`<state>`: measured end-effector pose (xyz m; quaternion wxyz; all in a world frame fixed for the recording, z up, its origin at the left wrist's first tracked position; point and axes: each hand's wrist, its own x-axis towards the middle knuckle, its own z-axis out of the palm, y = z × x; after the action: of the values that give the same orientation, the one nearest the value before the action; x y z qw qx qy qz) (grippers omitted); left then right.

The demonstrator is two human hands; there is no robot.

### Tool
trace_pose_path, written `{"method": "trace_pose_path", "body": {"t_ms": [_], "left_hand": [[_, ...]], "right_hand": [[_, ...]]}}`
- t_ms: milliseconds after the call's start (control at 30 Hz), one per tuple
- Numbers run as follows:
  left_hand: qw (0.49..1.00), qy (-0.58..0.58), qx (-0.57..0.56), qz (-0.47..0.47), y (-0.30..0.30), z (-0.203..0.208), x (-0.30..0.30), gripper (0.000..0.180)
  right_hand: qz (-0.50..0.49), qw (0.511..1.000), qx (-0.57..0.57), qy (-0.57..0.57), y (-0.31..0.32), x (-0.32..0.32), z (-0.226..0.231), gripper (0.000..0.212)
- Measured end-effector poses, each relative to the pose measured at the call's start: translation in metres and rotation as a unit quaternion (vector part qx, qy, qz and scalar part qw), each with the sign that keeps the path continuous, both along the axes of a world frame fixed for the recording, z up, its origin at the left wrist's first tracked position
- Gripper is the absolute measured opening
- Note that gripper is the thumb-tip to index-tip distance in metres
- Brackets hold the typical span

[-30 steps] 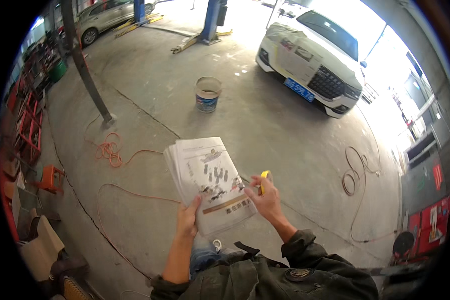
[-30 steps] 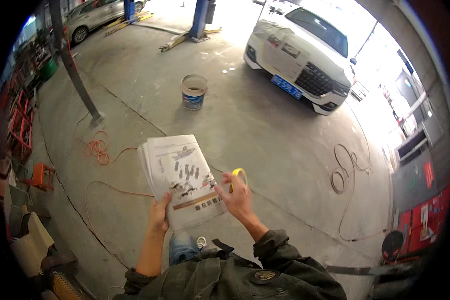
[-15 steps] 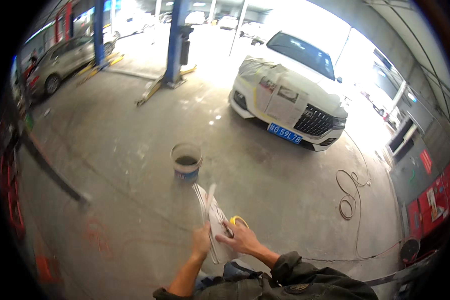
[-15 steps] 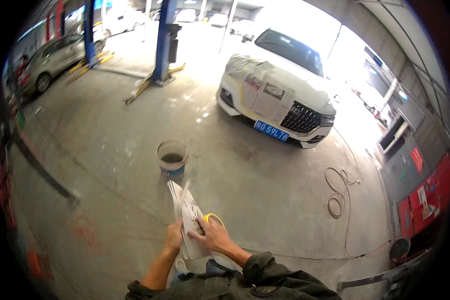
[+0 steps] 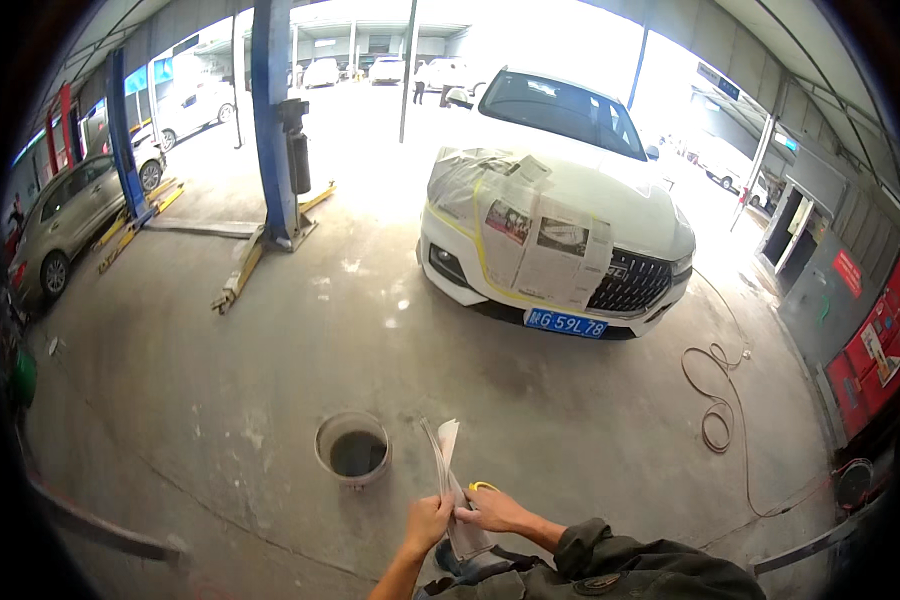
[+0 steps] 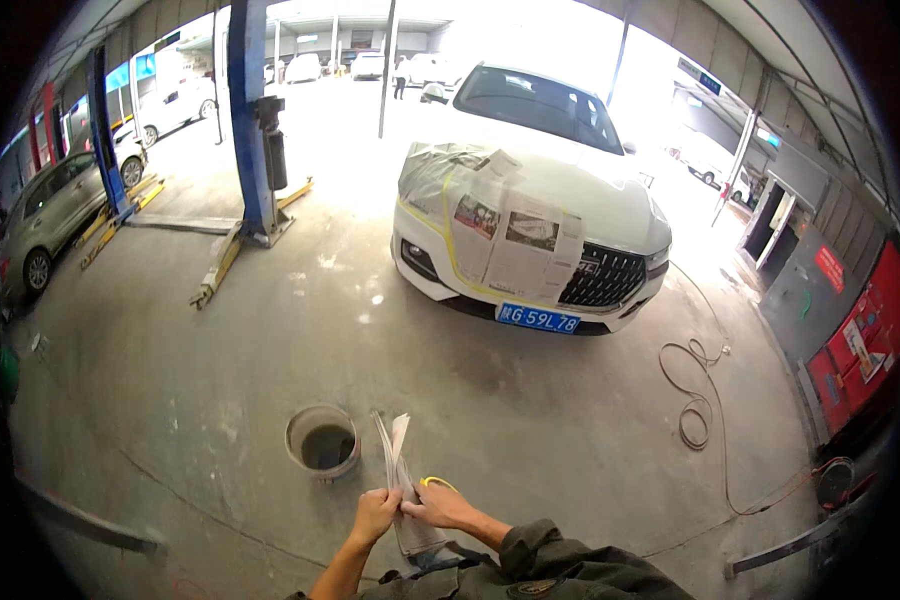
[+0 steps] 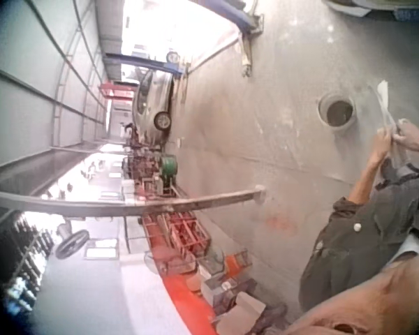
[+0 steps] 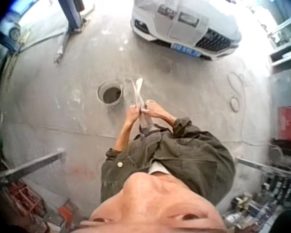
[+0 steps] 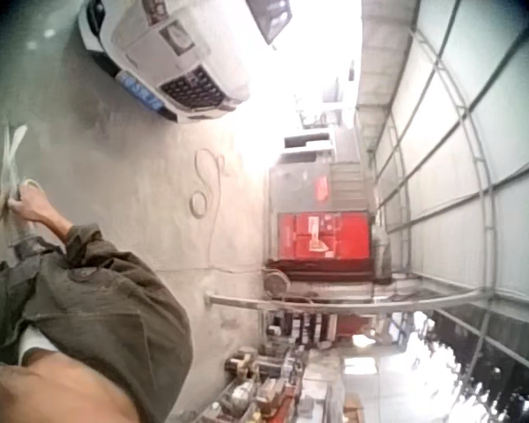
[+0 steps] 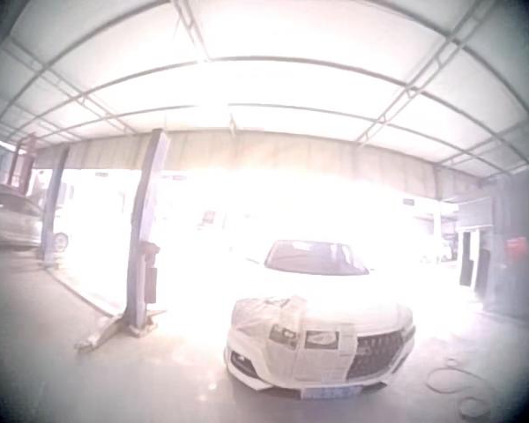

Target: The person covers the front of a white car with newspaper and secures it with yellow masking tape. They work on the hood, front bumper, and wheel arches, smoothing the paper and applying tape to hold it in place.

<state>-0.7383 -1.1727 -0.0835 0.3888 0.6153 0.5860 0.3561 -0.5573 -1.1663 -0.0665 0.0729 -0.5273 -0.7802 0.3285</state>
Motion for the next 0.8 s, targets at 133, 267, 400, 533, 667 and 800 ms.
{"method": "trace_pose_path", "body": {"t_ms": [133, 267, 400, 533, 667, 800], "left_hand": [[0.998, -0.053, -0.042, -0.002, 0.091, 0.032, 0.004, 0.045], [0.996, -0.08, -0.04, 0.029, 0.185, 0.016, 0.016, 0.045], [0.992, -0.107, -0.071, -0.01, 0.29, 0.001, 0.015, 0.046], [0.993, -0.093, -0.061, -0.024, 0.395, 0.004, 0.018, 0.046], [0.988, -0.125, -0.078, -0.04, 0.497, 0.041, 0.01, 0.046], [0.989, -0.064, -0.089, -0.094, 0.585, 0.087, 0.007, 0.039]], "right_hand": [[0.017, 0.999, -0.047, 0.015, 0.113, 0.003, 0.051, 0.047], [0.012, 1.0, -0.015, -0.021, 0.201, 0.005, 0.059, 0.047], [0.032, 0.999, -0.019, -0.034, 0.303, 0.013, 0.036, 0.047], [-0.011, 0.998, -0.051, -0.036, 0.401, 0.011, 0.048, 0.055], [-0.03, 0.998, -0.04, -0.041, 0.489, -0.005, 0.087, 0.052], [-0.084, 0.996, -0.039, -0.018, 0.567, 0.003, 0.085, 0.055]]}}
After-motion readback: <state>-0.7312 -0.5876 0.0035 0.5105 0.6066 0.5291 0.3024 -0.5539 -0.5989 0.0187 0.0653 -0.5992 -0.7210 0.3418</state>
